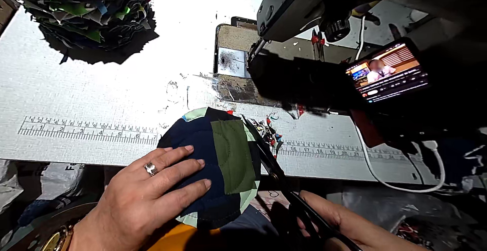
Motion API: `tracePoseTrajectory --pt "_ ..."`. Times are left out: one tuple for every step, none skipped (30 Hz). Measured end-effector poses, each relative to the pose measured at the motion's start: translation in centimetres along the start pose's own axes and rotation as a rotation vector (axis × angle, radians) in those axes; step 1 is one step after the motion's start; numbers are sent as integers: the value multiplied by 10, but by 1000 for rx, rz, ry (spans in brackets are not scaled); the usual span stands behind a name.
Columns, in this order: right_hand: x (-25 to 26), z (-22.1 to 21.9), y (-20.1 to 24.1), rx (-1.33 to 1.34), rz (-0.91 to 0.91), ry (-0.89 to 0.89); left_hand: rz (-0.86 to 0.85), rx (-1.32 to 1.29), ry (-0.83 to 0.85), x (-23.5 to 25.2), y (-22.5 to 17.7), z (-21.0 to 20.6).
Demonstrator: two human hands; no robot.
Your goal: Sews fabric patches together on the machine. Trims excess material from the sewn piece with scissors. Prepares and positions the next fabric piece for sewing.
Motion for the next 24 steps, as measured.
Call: tracePoseTrajectory --pt "-1 1 1 19 0 -15 7 2 -6 0 1 0" --pt "-2 0 2 41 -9 -27 12 8 -10 0 2 1" --pt "-2 0 3 56 -18 -37 16 13 -9 1 3 2" --pt "-3 -1 5 61 -19 -48 15 17 -7 2 4 2" --pt "-3 -2 6 64 -18 -62 16 19 -5 3 5 3" --pt "-3 -2 7 63 -19 -74 16 23 0 4 6 3" --pt "-3 -3 8 66 -20 -90 13 28 4 5 7 4" --pt "-3 -3 8 74 -26 -104 9 32 8 6 7 4" --pt "-4 -4 8 87 -32 -111 5 31 11 6 8 5" --pt "-4 -4 7 98 -37 -118 3 32 13 7 9 5" --pt "-4 -5 6 106 -42 -126 1 41 13 8 8 5" --pt "-3 -5 6 114 -42 -135 -1 60 15 9 7 5" --pt "-3 -5 7 121 -37 -141 -3 87 23 9 4 4" --pt "-2 -6 6 125 -33 -143 -2 121 38 9 1 2" --pt "-2 -6 5 127 -32 -142 0 150 47 8 -3 -1" --pt "-2 -5 4 124 -30 -132 3 174 47 7 -7 -4" --pt "-2 -5 2 119 -27 -111 10 195 39 5 -10 -6" --pt "-3 -5 -1 114 -24 -81 18 213 25 4 -12 -7" --pt "-4 -5 -2 98 -24 -45 32 231 11 3 -13 -7" --pt "-5 -5 -4 84 -26 -5 49 245 -1 2 -12 -6" --pt "-6 -5 -4 74 -27 24 65 253 -13 3 -10 -4" --pt "-8 -4 -4 66 -30 39 76 252 -26 4 -8 -1" --pt "-8 -3 -5 58 -31 44 78 240 -33 5 -7 1" --pt "-8 -2 -5 54 -33 47 72 222 -30 6 -5 2"
Point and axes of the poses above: each hand's wrist, its own x-axis towards the middle knuckle, its own z-axis out of the back of the hand, y = z × x, the point moved 9 cm from there along x, towards the middle knuckle, and after that the axes turned 4 degrees about -y, right-handed, at the moved point
